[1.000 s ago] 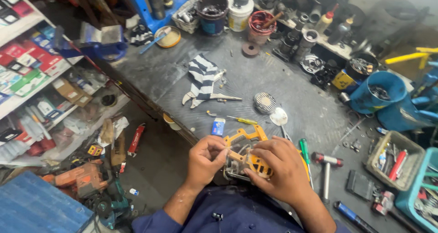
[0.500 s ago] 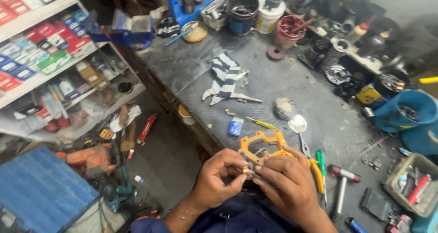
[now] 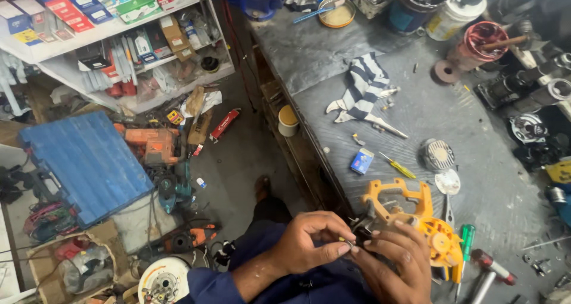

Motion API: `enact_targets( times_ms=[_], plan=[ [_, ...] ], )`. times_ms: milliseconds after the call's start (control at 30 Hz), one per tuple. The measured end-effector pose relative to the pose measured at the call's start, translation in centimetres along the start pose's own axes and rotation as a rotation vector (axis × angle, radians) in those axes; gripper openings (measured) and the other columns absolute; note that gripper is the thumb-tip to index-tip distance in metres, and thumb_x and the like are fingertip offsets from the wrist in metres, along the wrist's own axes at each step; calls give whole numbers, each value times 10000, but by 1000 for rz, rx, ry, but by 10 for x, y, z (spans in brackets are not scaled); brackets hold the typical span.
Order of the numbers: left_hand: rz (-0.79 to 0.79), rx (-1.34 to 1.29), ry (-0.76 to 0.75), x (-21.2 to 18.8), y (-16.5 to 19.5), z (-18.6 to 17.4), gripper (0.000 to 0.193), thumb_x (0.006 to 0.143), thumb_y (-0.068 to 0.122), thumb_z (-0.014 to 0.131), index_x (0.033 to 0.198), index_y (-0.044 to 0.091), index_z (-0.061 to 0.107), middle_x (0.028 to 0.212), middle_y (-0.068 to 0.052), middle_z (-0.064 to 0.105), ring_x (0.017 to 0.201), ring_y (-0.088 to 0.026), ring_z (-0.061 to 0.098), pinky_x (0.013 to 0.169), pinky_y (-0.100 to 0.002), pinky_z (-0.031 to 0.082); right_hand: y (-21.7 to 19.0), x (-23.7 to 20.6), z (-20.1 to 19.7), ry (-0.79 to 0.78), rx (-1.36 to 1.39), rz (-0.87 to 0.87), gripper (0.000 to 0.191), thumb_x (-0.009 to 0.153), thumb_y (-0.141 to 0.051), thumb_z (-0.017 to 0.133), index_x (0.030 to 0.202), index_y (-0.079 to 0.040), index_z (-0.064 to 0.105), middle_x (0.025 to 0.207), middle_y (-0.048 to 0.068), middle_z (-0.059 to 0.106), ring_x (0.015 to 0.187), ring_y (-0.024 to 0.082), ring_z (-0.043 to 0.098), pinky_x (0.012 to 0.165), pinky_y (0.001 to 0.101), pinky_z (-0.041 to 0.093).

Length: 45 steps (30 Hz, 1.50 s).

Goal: The person assembles a small mechanical component by inserting a pin into a yellow housing, then uses sandpaper to smooth the pin and a screwdriver to adjust the assembly. The person repeatedly checks fit and alignment while working at a cluttered workbench.

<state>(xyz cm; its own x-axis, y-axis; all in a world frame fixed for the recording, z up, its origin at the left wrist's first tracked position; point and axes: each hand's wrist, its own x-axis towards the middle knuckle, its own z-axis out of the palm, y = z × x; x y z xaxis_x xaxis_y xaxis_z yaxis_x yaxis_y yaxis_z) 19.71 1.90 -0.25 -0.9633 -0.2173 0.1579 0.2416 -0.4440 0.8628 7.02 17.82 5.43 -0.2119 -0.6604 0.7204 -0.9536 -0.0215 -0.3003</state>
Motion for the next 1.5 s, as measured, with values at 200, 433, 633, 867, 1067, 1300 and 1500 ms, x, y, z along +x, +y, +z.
enact_targets(
  times_ms=[200, 433, 633, 867, 1067, 1300, 1500],
  plan=[
    [84, 98, 86, -16, 22, -43, 153, 981, 19, 747, 1119, -25, 696, 1155, -110, 672, 1027, -144, 699, 888, -284, 609, -3, 18, 48, 56, 198, 28, 432, 690, -189, 942, 1004, -91, 661, 1023, 54, 651, 960, 232, 684, 888, 411, 570],
    [182, 131, 296, -50, 70, -120, 166, 924, -59, 731, 1072, 0, 685, 1133, -100, 645, 1018, -149, 687, 869, -287, 619, -40, 74, 134, -115, 342, 199, 460, 661, -143, 930, 1028, -30, 678, 1005, 113, 693, 890, 238, 714, 760, 314, 577],
    [191, 197, 346, -92, 131, -214, 180, 926, -79, 717, 1080, 0, 667, 1152, -104, 639, 1066, -153, 679, 919, -300, 622, -90, 135, 230, -237, 471, 281, 365, 667, -117, 917, 976, -50, 735, 968, 79, 708, 859, 205, 738, 720, 285, 585],
    [106, 257, 411, -112, 181, -309, 136, 925, -66, 732, 1041, -18, 679, 1119, -98, 675, 964, -129, 696, 804, -255, 600, -120, 196, 321, -402, 439, 247, 321, 680, -113, 884, 966, -59, 749, 952, 65, 709, 851, 237, 724, 714, 331, 567],
    [-236, 256, 384, -107, 186, -376, 135, 908, 67, 767, 1003, -7, 705, 998, -44, 711, 848, -82, 711, 740, -226, 588, -113, 216, 373, -612, 365, 336, 293, 694, -144, 871, 955, -80, 755, 962, 48, 717, 882, 246, 723, 729, 357, 574],
    [-548, 281, 420, -59, 187, -455, 203, 873, 174, 807, 998, 28, 741, 849, -7, 754, 758, -54, 679, 699, -216, 556, -65, 253, 447, -650, 331, 266, 252, 687, -153, 854, 920, -107, 771, 937, 28, 720, 854, 249, 716, 734, 365, 568],
    [-467, 576, 398, 13, 221, -532, 209, 841, 193, 818, 996, 56, 787, 893, -76, 772, 809, -173, 741, 737, -301, 572, -2, 323, 514, -666, 354, 180, 218, 722, -179, 845, 921, -114, 782, 901, 18, 725, 811, 242, 714, 725, 380, 559]
  ],
)
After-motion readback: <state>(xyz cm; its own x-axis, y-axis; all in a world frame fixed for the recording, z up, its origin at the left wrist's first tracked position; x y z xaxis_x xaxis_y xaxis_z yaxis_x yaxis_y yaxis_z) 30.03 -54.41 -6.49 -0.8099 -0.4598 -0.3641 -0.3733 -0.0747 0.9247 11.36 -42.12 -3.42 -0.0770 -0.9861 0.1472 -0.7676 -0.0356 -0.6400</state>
